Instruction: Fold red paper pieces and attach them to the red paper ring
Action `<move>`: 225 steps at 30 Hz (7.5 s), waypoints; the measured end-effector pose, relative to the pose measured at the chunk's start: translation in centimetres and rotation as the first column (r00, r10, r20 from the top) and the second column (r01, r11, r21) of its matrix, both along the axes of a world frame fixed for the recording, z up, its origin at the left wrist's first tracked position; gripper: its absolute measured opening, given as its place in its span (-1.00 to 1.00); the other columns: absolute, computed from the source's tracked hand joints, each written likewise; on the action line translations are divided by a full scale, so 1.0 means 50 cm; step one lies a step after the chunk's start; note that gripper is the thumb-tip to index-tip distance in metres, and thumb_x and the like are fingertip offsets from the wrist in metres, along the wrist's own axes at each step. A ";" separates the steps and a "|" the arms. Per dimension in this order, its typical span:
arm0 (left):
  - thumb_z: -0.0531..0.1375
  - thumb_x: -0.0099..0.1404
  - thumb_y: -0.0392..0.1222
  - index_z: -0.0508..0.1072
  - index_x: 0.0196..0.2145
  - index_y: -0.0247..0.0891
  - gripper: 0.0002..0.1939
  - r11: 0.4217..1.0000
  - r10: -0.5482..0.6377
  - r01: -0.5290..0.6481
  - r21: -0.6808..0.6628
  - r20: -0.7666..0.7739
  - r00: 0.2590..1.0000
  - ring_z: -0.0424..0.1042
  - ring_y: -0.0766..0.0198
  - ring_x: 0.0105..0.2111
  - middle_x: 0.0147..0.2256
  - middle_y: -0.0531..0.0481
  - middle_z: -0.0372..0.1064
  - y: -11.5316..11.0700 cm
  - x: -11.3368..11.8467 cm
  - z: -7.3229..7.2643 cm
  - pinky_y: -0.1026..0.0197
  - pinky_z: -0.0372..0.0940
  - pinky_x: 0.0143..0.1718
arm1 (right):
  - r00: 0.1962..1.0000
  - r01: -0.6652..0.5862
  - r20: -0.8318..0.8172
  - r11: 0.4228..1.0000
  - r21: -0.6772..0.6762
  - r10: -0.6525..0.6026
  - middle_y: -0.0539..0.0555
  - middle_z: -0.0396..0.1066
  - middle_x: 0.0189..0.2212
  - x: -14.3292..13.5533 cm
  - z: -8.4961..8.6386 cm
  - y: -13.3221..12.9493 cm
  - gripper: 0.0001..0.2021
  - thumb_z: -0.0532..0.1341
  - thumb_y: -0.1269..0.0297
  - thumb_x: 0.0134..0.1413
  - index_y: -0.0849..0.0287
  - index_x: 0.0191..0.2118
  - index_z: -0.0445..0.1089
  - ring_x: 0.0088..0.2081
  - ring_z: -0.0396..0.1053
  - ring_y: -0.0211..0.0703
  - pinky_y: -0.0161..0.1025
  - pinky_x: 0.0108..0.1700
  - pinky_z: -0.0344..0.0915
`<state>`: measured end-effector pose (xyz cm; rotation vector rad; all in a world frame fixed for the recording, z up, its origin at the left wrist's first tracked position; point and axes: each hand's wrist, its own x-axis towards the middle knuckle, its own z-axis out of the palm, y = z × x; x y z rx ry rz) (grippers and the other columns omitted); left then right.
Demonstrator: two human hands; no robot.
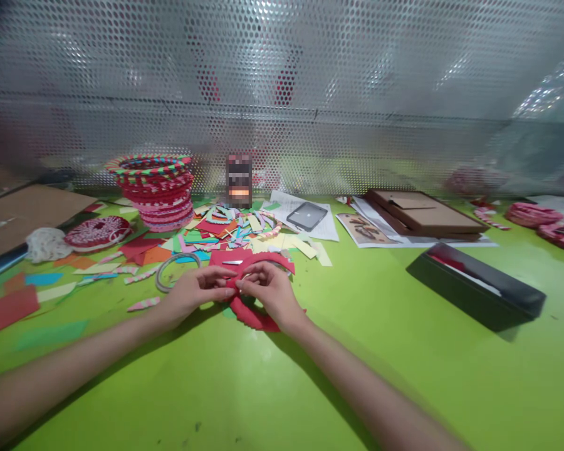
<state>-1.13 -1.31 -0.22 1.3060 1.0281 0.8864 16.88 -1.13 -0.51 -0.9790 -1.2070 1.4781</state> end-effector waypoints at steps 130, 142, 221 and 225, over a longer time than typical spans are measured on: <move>0.02 0.38 -0.11 0.38 0.07 -0.40 -0.58 0.791 0.565 0.131 0.598 -0.796 0.217 0.15 -0.20 0.16 0.17 -0.25 0.25 0.004 0.019 -0.024 -0.18 0.10 0.13 | 0.954 0.297 0.018 0.954 0.053 -0.298 0.01 0.48 -0.50 0.002 0.001 -0.008 -0.88 0.39 0.28 -0.23 0.14 -0.46 0.50 -0.44 0.39 -0.20 -0.20 -0.29 0.31; 0.10 0.36 -0.14 0.51 -0.14 -0.37 -0.72 0.629 0.629 0.365 0.686 -0.725 0.280 0.38 -0.02 -0.05 -0.07 -0.22 0.47 0.019 -0.011 -0.032 0.01 0.27 -0.10 | 0.940 0.339 -0.069 0.939 0.057 -0.335 0.01 0.47 -0.43 0.005 -0.007 -0.005 -0.92 0.32 0.27 -0.13 0.14 -0.48 0.48 -0.39 0.37 -0.21 -0.28 -0.31 0.31; 0.35 0.07 -0.26 0.52 -0.25 -0.32 -0.75 0.999 -0.007 0.013 -0.042 0.134 0.991 0.52 0.26 -0.29 -0.26 -0.07 0.54 0.047 -0.014 0.077 0.11 0.38 -0.10 | 0.952 -0.038 0.302 0.970 0.239 -0.037 0.04 0.49 -0.49 -0.005 0.080 0.041 -0.78 0.32 0.11 -0.05 0.17 -0.40 0.50 -0.47 0.41 -0.20 -0.21 -0.37 0.36; 0.38 0.03 -0.25 0.53 -0.24 -0.33 -0.71 0.999 0.000 0.005 -0.045 0.118 0.993 0.52 0.26 -0.32 -0.29 -0.08 0.54 0.047 -0.014 0.078 0.12 0.38 -0.12 | 0.941 -0.029 0.331 0.956 0.291 -0.072 0.06 0.52 -0.48 -0.001 0.075 0.050 -0.80 0.33 0.13 -0.07 0.18 -0.41 0.54 -0.44 0.42 -0.17 -0.21 -0.36 0.35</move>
